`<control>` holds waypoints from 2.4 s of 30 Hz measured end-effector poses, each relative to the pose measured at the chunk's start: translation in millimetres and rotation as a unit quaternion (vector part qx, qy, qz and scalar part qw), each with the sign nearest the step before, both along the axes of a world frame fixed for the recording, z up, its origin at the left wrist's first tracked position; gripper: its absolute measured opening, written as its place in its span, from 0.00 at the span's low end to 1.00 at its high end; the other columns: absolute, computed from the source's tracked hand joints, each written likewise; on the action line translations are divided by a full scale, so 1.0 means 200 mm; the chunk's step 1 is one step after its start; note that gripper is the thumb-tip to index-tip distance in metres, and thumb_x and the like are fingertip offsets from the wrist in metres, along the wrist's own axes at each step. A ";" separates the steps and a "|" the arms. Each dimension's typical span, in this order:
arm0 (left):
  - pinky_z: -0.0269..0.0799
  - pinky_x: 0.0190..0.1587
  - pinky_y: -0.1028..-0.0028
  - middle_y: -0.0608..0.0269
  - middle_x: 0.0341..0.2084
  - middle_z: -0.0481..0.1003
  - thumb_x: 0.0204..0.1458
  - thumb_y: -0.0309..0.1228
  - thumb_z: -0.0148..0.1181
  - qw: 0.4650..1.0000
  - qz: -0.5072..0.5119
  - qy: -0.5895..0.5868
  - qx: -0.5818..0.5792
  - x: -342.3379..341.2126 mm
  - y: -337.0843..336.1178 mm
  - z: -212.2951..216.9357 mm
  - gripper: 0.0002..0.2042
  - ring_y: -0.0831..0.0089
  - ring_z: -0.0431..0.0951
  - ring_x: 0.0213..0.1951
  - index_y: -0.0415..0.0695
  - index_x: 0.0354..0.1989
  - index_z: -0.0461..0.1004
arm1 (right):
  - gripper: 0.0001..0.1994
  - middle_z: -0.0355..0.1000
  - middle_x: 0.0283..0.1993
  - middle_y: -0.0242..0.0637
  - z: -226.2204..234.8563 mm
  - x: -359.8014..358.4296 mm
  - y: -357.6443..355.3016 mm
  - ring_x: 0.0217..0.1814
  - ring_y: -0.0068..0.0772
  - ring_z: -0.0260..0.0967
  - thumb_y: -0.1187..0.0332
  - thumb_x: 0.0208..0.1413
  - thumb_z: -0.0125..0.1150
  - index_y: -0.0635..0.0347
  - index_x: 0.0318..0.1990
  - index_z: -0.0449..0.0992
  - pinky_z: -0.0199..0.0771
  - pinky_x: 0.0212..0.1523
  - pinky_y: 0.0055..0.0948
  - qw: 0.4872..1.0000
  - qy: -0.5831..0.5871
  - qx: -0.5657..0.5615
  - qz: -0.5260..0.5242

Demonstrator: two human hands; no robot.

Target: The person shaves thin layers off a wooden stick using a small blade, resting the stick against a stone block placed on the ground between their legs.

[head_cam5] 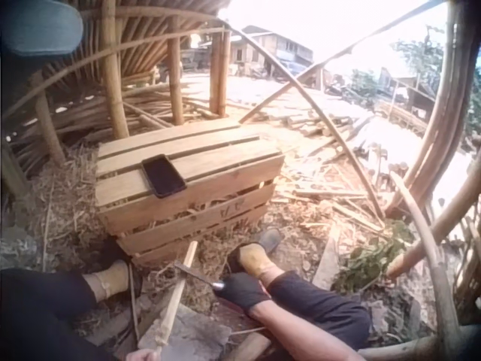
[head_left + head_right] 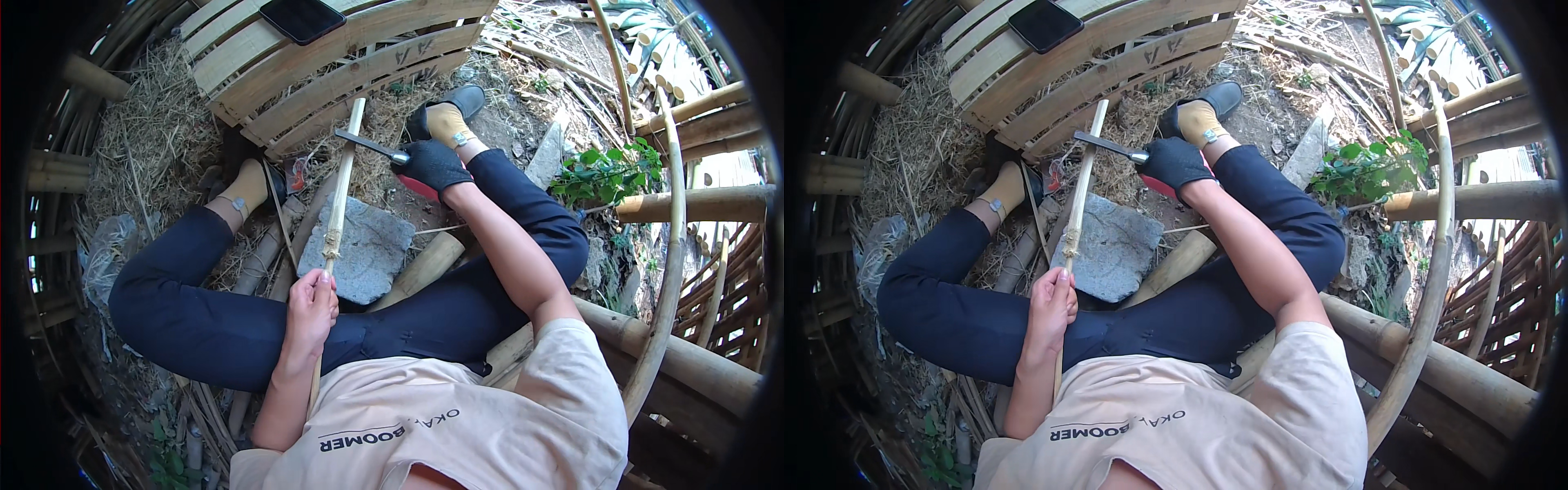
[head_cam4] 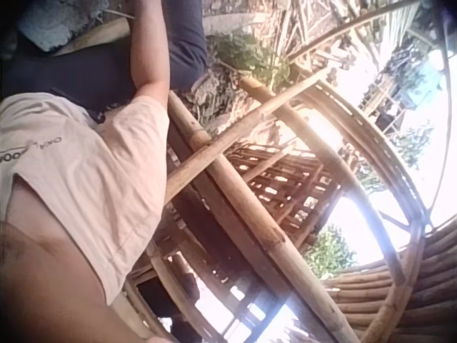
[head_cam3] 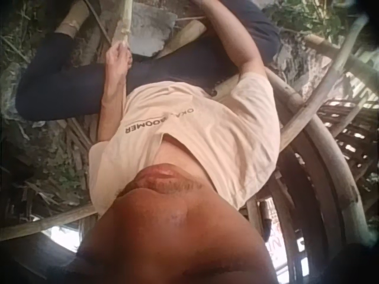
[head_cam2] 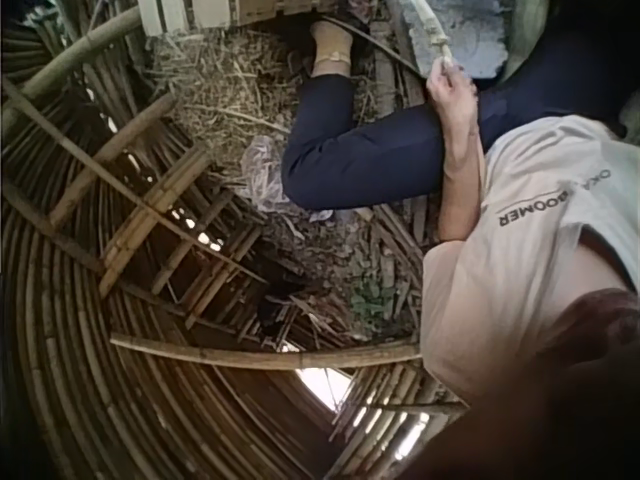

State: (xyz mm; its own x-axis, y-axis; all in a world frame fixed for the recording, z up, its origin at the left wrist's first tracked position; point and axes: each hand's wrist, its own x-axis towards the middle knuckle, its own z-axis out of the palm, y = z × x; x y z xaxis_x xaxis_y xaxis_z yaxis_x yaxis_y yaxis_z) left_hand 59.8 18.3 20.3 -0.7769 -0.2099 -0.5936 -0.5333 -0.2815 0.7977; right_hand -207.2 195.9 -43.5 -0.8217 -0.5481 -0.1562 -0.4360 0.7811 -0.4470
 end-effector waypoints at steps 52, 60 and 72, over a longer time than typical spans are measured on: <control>0.46 0.16 0.86 0.78 0.16 0.57 0.67 0.36 0.49 0.994 -0.032 -0.017 0.107 0.00 -0.02 -0.01 0.10 0.90 0.54 0.16 0.46 0.34 0.66 | 0.21 0.78 0.40 0.50 0.17 0.21 -0.01 0.45 0.54 0.76 0.56 0.45 0.70 0.53 0.46 0.79 0.75 0.48 0.46 0.983 -0.067 -0.008 0.169; 0.46 0.16 0.85 0.78 0.17 0.58 0.66 0.37 0.50 0.992 -0.031 -0.013 0.121 0.01 -0.03 -0.04 0.10 0.90 0.54 0.16 0.45 0.35 0.67 | 0.13 0.77 0.32 0.42 0.39 0.24 0.04 0.38 0.48 0.77 0.58 0.48 0.69 0.51 0.38 0.77 0.75 0.38 0.44 0.979 0.055 0.022 0.195; 0.48 0.17 0.86 0.78 0.15 0.56 0.69 0.36 0.45 0.983 -0.019 -0.028 0.181 -0.01 -0.06 0.01 0.12 0.89 0.52 0.16 0.40 0.49 0.68 | 0.06 0.76 0.25 0.39 0.37 0.13 0.15 0.33 0.45 0.77 0.67 0.42 0.62 0.47 0.31 0.81 0.72 0.41 0.43 0.962 0.210 0.008 0.172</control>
State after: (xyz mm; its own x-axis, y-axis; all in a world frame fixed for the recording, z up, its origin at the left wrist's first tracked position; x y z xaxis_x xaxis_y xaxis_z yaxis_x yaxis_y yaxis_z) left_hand 57.8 7.0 22.7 -0.7446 0.0517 -0.6655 -0.5890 -0.5199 0.6187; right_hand -181.0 226.2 29.8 -0.5848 -0.7992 0.1389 -0.8095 0.5638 -0.1639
